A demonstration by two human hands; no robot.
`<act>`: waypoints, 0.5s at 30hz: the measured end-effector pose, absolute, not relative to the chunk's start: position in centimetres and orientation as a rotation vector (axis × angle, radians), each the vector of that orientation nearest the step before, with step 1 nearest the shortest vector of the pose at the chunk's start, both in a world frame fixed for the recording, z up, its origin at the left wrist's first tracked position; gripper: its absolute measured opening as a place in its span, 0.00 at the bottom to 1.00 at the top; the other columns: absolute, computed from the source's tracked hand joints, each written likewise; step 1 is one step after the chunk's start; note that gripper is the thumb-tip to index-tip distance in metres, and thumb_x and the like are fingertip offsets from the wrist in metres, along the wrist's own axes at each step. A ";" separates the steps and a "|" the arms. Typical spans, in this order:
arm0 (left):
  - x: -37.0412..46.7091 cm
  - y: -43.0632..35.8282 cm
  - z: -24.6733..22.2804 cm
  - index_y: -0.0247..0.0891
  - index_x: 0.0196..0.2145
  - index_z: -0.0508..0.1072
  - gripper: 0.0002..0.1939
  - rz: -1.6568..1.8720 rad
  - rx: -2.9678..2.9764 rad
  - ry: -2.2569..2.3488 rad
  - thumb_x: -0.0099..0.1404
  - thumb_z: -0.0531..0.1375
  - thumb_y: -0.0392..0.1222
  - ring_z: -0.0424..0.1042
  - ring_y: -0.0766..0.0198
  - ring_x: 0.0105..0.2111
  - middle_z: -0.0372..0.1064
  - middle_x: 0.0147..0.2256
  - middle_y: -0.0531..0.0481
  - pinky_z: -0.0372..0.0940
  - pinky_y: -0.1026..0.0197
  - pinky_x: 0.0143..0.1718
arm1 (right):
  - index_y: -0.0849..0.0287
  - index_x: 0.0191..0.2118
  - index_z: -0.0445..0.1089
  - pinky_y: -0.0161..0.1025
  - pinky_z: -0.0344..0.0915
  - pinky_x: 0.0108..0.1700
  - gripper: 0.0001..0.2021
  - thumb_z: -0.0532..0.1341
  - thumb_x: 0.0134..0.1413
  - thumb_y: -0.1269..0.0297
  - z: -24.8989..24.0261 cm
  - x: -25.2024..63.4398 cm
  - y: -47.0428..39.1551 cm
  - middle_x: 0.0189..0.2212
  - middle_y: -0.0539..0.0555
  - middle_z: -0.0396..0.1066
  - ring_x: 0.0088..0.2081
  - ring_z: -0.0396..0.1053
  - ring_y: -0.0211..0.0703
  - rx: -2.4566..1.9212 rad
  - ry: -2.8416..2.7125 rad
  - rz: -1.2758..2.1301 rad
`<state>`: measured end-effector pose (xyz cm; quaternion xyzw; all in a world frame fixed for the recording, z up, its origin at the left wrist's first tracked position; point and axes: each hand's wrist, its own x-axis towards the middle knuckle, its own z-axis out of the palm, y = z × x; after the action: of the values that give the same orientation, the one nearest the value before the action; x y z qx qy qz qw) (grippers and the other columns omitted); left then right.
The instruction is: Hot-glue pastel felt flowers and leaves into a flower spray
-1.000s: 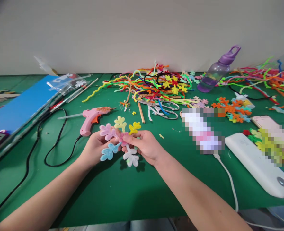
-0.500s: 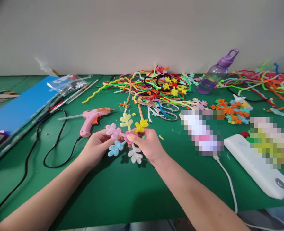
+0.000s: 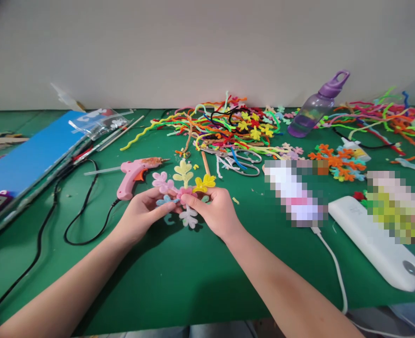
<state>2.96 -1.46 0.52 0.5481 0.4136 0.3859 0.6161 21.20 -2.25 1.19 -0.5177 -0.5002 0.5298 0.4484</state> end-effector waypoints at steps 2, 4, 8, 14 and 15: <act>2.9 -1.5 0.6 0.35 0.37 0.75 0.13 0.884 1.352 1.020 0.57 0.65 0.46 0.73 0.62 0.34 0.75 0.35 0.48 0.67 0.61 0.40 | 0.58 0.33 0.77 0.39 0.66 0.40 0.14 0.67 0.44 0.53 1.4 21.3 -2.2 0.32 0.53 0.77 0.36 0.72 0.44 -1.307 -1.288 1.309; 2.9 -1.5 0.7 0.35 0.36 0.75 0.13 0.897 1.431 1.085 0.57 0.65 0.46 0.73 0.61 0.34 0.75 0.33 0.48 0.66 0.62 0.38 | 0.59 0.34 0.77 0.38 0.66 0.38 0.15 0.67 0.45 0.52 1.4 21.4 -2.2 0.31 0.53 0.76 0.35 0.72 0.44 -1.319 -1.346 1.310; 2.8 -1.4 0.6 0.35 0.33 0.76 0.12 0.897 1.469 1.115 0.57 0.65 0.47 0.73 0.61 0.33 0.76 0.32 0.49 0.66 0.63 0.37 | 0.57 0.36 0.77 0.38 0.67 0.38 0.13 0.66 0.46 0.55 1.3 21.4 -2.2 0.33 0.53 0.77 0.36 0.73 0.44 -1.247 -1.385 1.385; 2.6 -1.2 0.3 0.36 0.30 0.75 0.10 0.955 1.335 1.110 0.58 0.65 0.46 0.71 0.66 0.29 0.74 0.27 0.53 0.65 0.66 0.34 | 0.56 0.36 0.76 0.42 0.69 0.45 0.11 0.68 0.44 0.59 1.2 21.3 -2.2 0.34 0.52 0.77 0.39 0.75 0.46 -1.137 -1.218 1.570; 2.6 -1.2 0.2 0.37 0.30 0.74 0.10 0.967 1.307 1.121 0.57 0.65 0.46 0.71 0.66 0.28 0.73 0.27 0.53 0.65 0.66 0.34 | 0.56 0.35 0.77 0.43 0.69 0.45 0.11 0.69 0.43 0.60 1.3 21.3 -2.1 0.33 0.52 0.77 0.38 0.75 0.45 -1.133 -1.197 1.580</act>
<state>2.60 -1.16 0.22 0.5522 0.4738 0.4088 0.5509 21.33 -2.13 1.27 -0.4513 -0.4766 0.6293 0.4162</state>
